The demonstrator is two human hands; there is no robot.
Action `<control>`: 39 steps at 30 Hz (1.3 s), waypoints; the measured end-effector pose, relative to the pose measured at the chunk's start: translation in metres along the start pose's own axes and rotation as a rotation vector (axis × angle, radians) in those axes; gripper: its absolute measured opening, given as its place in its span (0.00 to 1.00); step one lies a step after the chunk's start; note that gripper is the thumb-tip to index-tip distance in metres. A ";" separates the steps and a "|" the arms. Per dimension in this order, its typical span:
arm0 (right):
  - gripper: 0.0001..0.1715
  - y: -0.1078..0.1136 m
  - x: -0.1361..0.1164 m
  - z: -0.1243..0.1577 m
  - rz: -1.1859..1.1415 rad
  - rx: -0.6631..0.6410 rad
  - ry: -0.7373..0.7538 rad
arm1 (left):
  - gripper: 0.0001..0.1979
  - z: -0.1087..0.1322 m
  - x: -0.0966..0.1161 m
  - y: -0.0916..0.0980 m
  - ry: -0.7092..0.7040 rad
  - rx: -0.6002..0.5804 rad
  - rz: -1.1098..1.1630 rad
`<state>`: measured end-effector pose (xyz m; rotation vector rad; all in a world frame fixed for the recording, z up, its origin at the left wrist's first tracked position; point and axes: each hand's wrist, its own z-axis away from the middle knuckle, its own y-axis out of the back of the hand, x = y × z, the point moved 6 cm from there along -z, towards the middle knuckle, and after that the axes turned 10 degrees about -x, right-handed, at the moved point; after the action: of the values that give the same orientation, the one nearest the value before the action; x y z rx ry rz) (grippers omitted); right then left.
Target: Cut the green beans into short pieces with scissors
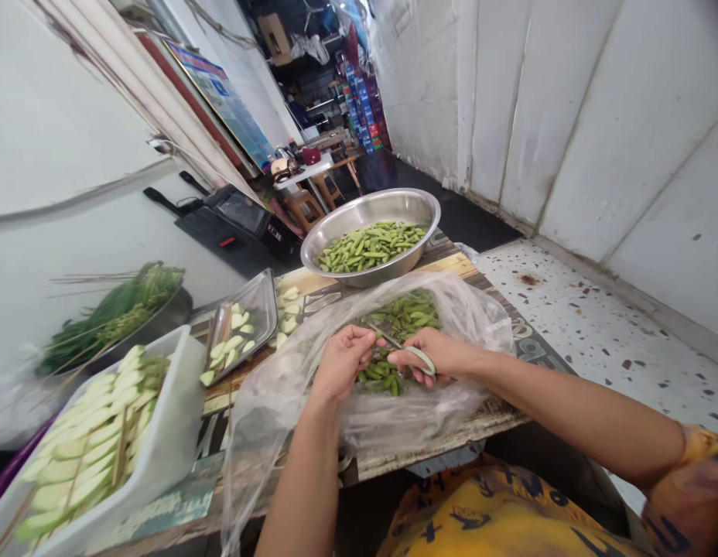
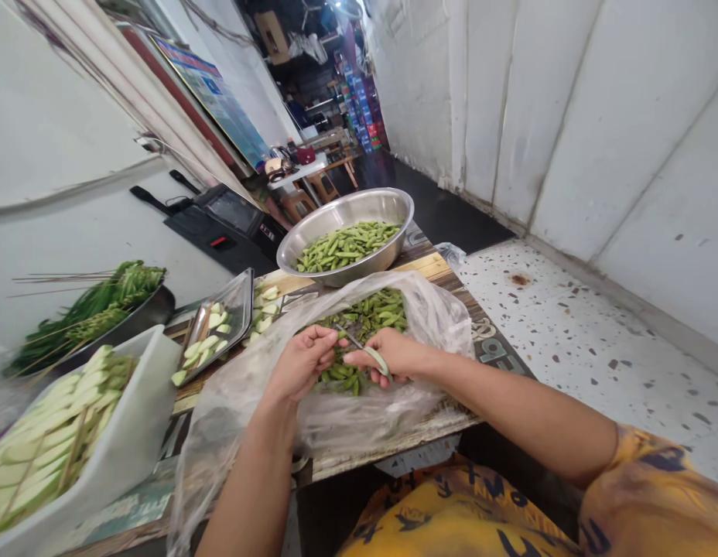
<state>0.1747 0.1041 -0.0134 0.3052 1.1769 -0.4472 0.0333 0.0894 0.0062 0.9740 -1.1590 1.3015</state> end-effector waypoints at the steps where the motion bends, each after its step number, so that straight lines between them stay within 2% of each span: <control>1: 0.27 0.002 0.001 0.000 0.005 0.025 -0.019 | 0.15 0.001 0.002 0.002 -0.004 0.005 0.010; 3: 0.26 0.006 0.001 0.000 -0.003 0.056 -0.026 | 0.13 0.002 0.009 0.008 -0.025 0.019 0.060; 6: 0.24 0.006 -0.003 0.002 -0.056 0.033 0.024 | 0.09 0.005 0.017 0.020 -0.049 0.045 0.174; 8: 0.23 0.005 -0.005 0.003 -0.083 0.006 0.044 | 0.10 0.007 0.019 0.026 -0.022 0.061 0.143; 10: 0.24 0.005 -0.006 0.004 -0.088 0.000 0.040 | 0.14 0.010 0.018 0.028 0.029 0.062 -0.031; 12: 0.24 0.005 -0.005 0.004 -0.089 0.004 0.027 | 0.14 0.012 0.016 0.027 0.075 0.023 -0.267; 16: 0.25 0.007 -0.005 0.002 -0.104 -0.002 0.039 | 0.12 0.016 0.010 0.017 0.076 -0.159 -0.698; 18: 0.26 0.007 -0.004 0.002 -0.105 -0.009 0.041 | 0.11 0.017 0.010 0.013 0.039 -0.207 -0.833; 20: 0.26 0.007 -0.004 0.003 -0.091 -0.013 0.031 | 0.09 0.017 0.012 0.011 0.004 -0.191 -0.876; 26: 0.25 -0.005 -0.013 0.012 -0.013 -0.125 0.002 | 0.13 0.015 0.021 0.018 -0.051 0.105 -0.635; 31: 0.27 -0.006 -0.015 0.013 0.061 -0.117 -0.007 | 0.16 0.009 0.006 0.014 0.066 0.048 -0.444; 36: 0.30 -0.002 -0.005 0.007 0.129 -0.084 -0.014 | 0.16 0.008 0.000 0.007 0.090 -0.027 -0.345; 39: 0.30 0.000 -0.001 0.005 0.154 -0.085 -0.013 | 0.16 0.008 0.001 0.004 0.090 -0.018 -0.299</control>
<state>0.1780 0.1019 -0.0103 0.3167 1.1473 -0.2640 0.0288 0.0820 0.0081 1.0223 -0.9150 1.0811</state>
